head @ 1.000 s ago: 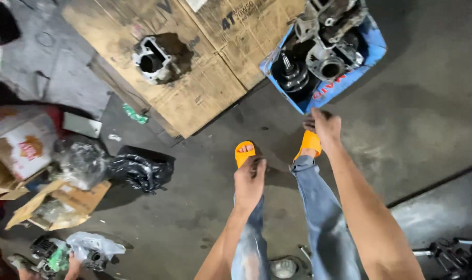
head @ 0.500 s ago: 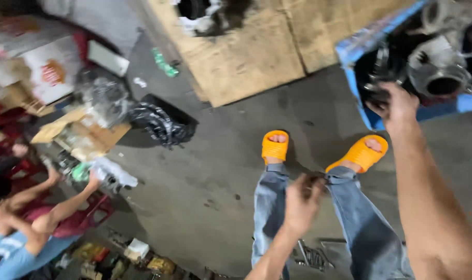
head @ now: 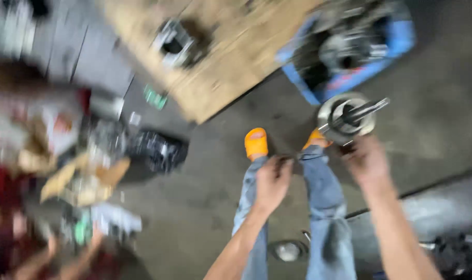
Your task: The person fits a small metal part into the lathe chuck and operates the lathe, then carries a round brake drum across the workshop and sets it down. They return to the lathe to reposition the workpiece and turn the machine controls, then walk around the shop handling small metal parts.
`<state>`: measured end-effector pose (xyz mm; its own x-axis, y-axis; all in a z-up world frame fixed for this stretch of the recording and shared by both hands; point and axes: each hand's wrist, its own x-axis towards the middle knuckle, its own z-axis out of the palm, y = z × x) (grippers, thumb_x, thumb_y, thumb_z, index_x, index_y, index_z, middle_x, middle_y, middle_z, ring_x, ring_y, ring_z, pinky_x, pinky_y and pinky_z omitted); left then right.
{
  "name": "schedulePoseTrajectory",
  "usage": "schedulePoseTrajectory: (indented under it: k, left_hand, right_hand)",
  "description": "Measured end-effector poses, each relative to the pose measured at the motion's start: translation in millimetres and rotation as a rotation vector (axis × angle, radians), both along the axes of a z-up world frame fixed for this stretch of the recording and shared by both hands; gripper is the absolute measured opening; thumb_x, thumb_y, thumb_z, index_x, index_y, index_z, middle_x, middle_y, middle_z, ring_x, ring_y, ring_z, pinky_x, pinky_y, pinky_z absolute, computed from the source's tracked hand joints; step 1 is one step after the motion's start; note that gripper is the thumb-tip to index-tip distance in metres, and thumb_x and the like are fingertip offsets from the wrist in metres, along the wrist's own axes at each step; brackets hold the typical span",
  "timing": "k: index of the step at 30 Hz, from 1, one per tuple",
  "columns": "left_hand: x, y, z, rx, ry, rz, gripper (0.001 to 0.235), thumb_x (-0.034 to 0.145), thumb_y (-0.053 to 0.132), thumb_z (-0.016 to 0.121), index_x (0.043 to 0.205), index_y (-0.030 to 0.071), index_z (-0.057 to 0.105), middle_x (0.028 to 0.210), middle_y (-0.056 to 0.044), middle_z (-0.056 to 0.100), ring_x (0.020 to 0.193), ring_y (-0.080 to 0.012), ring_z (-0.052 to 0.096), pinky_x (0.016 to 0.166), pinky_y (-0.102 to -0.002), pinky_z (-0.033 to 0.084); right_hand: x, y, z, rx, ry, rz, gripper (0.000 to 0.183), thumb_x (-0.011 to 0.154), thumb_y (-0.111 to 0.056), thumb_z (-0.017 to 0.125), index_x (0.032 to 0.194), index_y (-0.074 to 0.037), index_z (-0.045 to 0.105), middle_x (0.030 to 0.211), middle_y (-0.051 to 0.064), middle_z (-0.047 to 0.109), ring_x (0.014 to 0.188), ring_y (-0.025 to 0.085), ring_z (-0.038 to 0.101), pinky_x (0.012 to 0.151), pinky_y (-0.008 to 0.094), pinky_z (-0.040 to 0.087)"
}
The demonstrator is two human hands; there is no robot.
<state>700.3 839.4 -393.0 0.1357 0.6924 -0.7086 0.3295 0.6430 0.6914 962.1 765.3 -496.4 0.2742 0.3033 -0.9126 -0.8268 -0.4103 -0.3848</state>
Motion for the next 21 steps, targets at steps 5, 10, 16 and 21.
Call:
schedulePoseTrajectory:
  k: [5, 10, 16, 21]
  left_hand:
    - [22.7, 22.9, 84.8, 0.149, -0.039, -0.205, 0.019, 0.093, 0.007, 0.067, 0.109, -0.002, 0.069, 0.089, -0.01, 0.073, 0.077, -0.0137, 0.065, 0.074, -0.029, 0.054]
    - [57.3, 3.0, 163.8, 0.427, -0.313, -0.57, 0.035, 0.088, 0.007, 0.066, 0.122, -0.004, 0.065, 0.122, -0.018, 0.069, 0.117, -0.0294, 0.068, 0.104, -0.038, 0.051]
    - [112.6, -82.2, 219.6, 0.432, -0.546, -1.1, 0.067, 0.074, 0.016, 0.082, 0.134, -0.002, 0.058, 0.137, -0.021, 0.062, 0.13, -0.0377, 0.062, 0.112, -0.044, 0.047]
    - [163.1, -182.0, 271.2, 0.387, -0.643, -1.546, 0.087, 0.062, 0.025, 0.092, 0.136, -0.002, 0.055, 0.137, -0.021, 0.06, 0.126, -0.0402, 0.061, 0.107, -0.046, 0.049]
  right_hand:
    - [-47.4, -96.9, 90.2, 0.435, 0.099, -0.118, 0.035, 0.091, -0.008, 0.061, 0.123, 0.005, 0.058, 0.114, 0.019, 0.066, 0.098, 0.035, 0.067, 0.076, 0.052, 0.054]
    - [-111.9, -186.2, 157.8, 0.126, -0.131, -0.206, 0.046, 0.077, -0.016, 0.066, 0.12, -0.005, 0.053, 0.105, 0.009, 0.068, 0.083, 0.022, 0.069, 0.062, 0.044, 0.06]
    - [-113.4, -245.4, 302.6, 0.326, -0.053, -0.511, 0.062, 0.065, -0.009, 0.071, 0.124, 0.004, 0.057, 0.096, 0.011, 0.071, 0.074, 0.02, 0.07, 0.054, 0.034, 0.057]
    - [-156.5, -369.6, 316.7, 0.259, -0.223, -0.541, 0.064, 0.066, -0.011, 0.074, 0.127, 0.005, 0.06, 0.087, 0.009, 0.067, 0.064, 0.015, 0.062, 0.05, 0.029, 0.05]
